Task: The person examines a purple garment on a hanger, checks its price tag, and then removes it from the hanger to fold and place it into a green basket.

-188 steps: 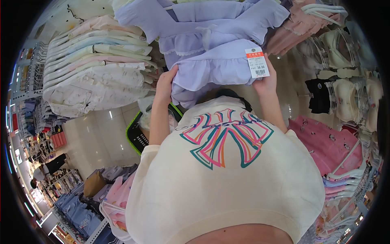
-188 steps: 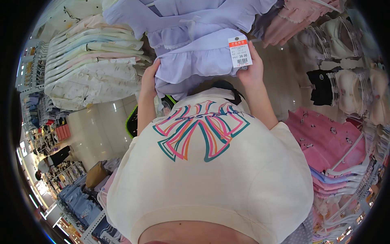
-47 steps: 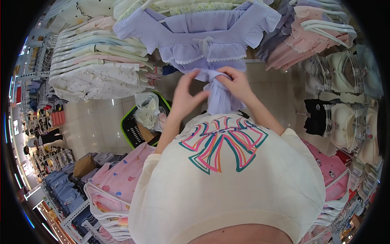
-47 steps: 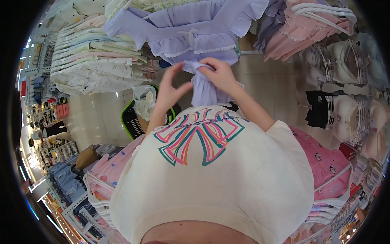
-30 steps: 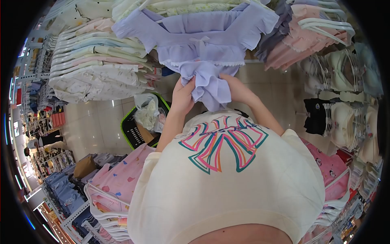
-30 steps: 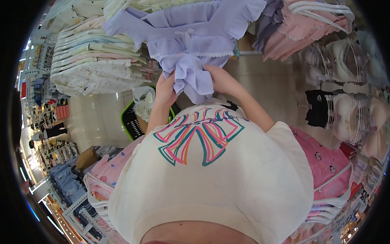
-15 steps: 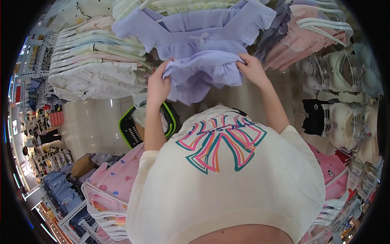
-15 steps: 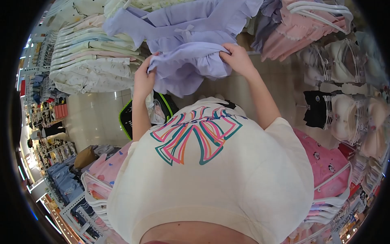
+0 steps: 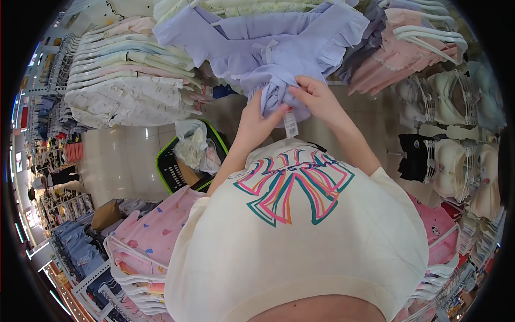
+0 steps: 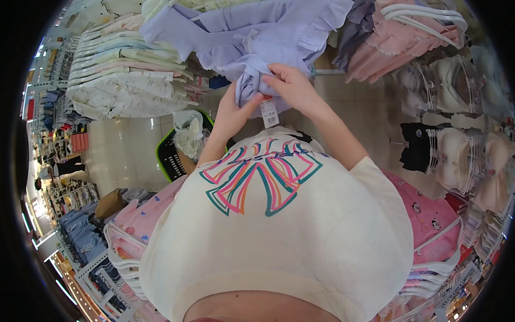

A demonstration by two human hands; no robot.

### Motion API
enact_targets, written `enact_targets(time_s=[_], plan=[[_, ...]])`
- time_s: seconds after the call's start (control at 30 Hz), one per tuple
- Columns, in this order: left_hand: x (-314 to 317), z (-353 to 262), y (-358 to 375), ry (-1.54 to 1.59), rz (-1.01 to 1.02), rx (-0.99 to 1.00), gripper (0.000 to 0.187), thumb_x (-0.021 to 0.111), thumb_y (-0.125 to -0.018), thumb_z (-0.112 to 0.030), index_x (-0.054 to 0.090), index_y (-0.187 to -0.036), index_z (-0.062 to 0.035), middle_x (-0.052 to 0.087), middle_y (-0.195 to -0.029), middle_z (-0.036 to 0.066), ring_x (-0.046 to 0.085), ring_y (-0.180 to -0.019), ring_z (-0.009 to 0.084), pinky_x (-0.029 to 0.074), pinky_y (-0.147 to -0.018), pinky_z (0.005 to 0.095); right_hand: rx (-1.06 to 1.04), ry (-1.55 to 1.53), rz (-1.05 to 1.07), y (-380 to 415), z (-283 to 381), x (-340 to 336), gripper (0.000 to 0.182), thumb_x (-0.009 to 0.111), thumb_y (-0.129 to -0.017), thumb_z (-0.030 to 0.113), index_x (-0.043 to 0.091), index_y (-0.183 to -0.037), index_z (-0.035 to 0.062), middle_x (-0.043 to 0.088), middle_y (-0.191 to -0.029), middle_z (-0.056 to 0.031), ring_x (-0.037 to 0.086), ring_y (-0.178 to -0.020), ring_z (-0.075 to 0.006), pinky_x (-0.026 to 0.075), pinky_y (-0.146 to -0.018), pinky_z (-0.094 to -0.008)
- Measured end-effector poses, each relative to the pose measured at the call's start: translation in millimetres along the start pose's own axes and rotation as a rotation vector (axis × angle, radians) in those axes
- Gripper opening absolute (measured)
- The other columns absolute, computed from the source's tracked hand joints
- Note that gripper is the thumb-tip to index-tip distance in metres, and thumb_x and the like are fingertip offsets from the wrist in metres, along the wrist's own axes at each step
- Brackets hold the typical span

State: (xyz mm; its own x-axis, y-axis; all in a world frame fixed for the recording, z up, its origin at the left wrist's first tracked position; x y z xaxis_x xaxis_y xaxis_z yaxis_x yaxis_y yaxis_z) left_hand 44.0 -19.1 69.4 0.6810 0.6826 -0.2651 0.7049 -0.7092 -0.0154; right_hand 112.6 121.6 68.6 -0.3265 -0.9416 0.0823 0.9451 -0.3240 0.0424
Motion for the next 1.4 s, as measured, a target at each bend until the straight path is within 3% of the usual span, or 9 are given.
enact_targets(time_s=[0.07,0.2,0.37,0.4,0.5,0.7,0.83,1.13,1.4], plan=[[-4.0,11.6,-3.3,0.034,-0.031,-0.005,0.034,0.057,-0.080,-0.019,0.051,-0.106,0.0039,0.060,-0.086,0.011,0.056,-0.079,0.0162,0.043,-0.070,0.0254,-0.049,0.096,-0.070,2.2,2.9,-4.0,0.015,0.054,-0.081,0.015,0.057,-0.087,0.0004,0.051,-0.067,0.0056,0.041,-0.062,-0.0002,0.033,-0.053,-0.0165],[-15.3,17.7,-0.7,0.541,-0.057,-0.251,0.021,0.050,-0.086,-0.014,0.054,-0.098,0.0019,0.060,-0.088,0.006,0.055,-0.075,0.0087,0.043,-0.066,0.0226,-0.109,0.148,-0.267,-1.1,23.5,-26.8,0.017,0.056,-0.080,0.015,0.058,-0.089,0.0006,0.051,-0.066,0.0051,0.040,-0.059,-0.0009,0.032,-0.051,-0.0174],[-17.3,19.6,5.0,0.891,-0.047,-0.313,0.024,0.049,-0.086,-0.015,0.049,-0.103,0.0016,0.058,-0.095,0.008,0.058,-0.082,0.0155,0.047,-0.073,0.0283,-0.148,0.195,-0.472,-8.4,8.1,-58.2,0.022,0.058,-0.077,0.015,0.058,-0.093,0.0011,0.057,-0.069,0.0014,0.047,-0.061,-0.0051,0.038,-0.056,-0.0194],[-16.6,17.9,4.9,0.933,-0.048,-0.299,0.024,0.049,-0.086,-0.015,0.048,-0.104,0.0018,0.057,-0.096,0.009,0.057,-0.084,0.0161,0.046,-0.074,0.0290,-0.206,0.232,-0.485,-10.6,7.2,-59.1,0.023,0.058,-0.077,0.016,0.058,-0.096,0.0023,0.060,-0.082,-0.0024,0.051,-0.071,-0.0075,0.041,-0.066,-0.0207],[-15.6,15.8,3.8,1.018,-0.052,-0.270,0.028,0.048,-0.086,-0.014,0.045,-0.108,0.0025,0.055,-0.103,0.011,0.055,-0.092,0.0191,0.045,-0.080,0.0321,-0.444,0.713,-0.636,-0.3,17.3,-52.2,0.025,0.058,-0.077,0.017,0.058,-0.099,0.0037,0.058,-0.094,-0.0056,0.052,-0.083,-0.0109,0.040,-0.074,-0.0231],[-13.9,12.0,1.3,1.157,-0.046,-0.245,0.034,0.047,-0.086,-0.010,0.037,-0.116,0.0027,0.049,-0.113,0.014,0.051,-0.102,0.0233,0.041,-0.087,0.0366,-0.159,0.079,-0.127,7.9,-6.7,-0.9,0.028,0.058,-0.077,0.015,0.056,-0.104,0.0060,0.056,-0.101,-0.0084,0.053,-0.091,-0.0194,0.039,-0.082,-0.0277],[-12.6,3.1,0.5,1.183,-0.010,-0.215,0.036,0.048,-0.085,-0.009,0.036,-0.118,0.0025,0.048,-0.114,0.014,0.049,-0.104,0.0237,0.040,-0.089,0.0369,-0.334,0.330,-0.164,14.5,6.9,10.7,0.028,0.058,-0.077,0.014,0.057,-0.104,0.0069,0.056,-0.098,-0.0081,0.051,-0.090,-0.0200,0.038,-0.083,-0.0289],[-3.1,-1.4,0.9,1.216,0.041,-0.248,0.039,0.049,-0.084,-0.007,0.035,-0.120,0.0021,0.046,-0.117,0.013,0.046,-0.108,0.0241,0.037,-0.092,0.0376,-0.311,0.371,-0.179,7.4,6.3,-1.3,0.021,0.060,-0.074,0.010,0.058,-0.095,0.0041,0.058,-0.093,-0.0073,0.053,-0.084,-0.0192,0.041,-0.077,-0.0284],[-3.9,-6.6,-9.1,1.245,-0.009,-0.280,0.030,0.051,-0.084,-0.007,0.042,-0.111,0.0032,0.052,-0.108,0.012,0.052,-0.098,0.0204,0.042,-0.086,0.0342,-0.185,-0.042,-0.356,8.9,3.2,-11.0,0.011,0.054,-0.082,0.008,0.054,-0.092,0.0026,0.056,-0.080,0.0002,0.048,-0.069,-0.0032,0.038,-0.065,-0.0154]])
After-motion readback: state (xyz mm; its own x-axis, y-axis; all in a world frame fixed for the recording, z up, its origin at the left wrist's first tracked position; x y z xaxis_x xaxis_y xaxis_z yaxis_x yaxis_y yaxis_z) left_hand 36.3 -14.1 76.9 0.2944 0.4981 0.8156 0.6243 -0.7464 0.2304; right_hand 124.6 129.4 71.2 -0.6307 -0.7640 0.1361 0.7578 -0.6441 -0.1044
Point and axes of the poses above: each hand's wrist, its own y-axis away from the middle knuckle, its own x-axis out of the palm, z = x × y, the point moved 5 cm from there along -y, towards the middle knuckle
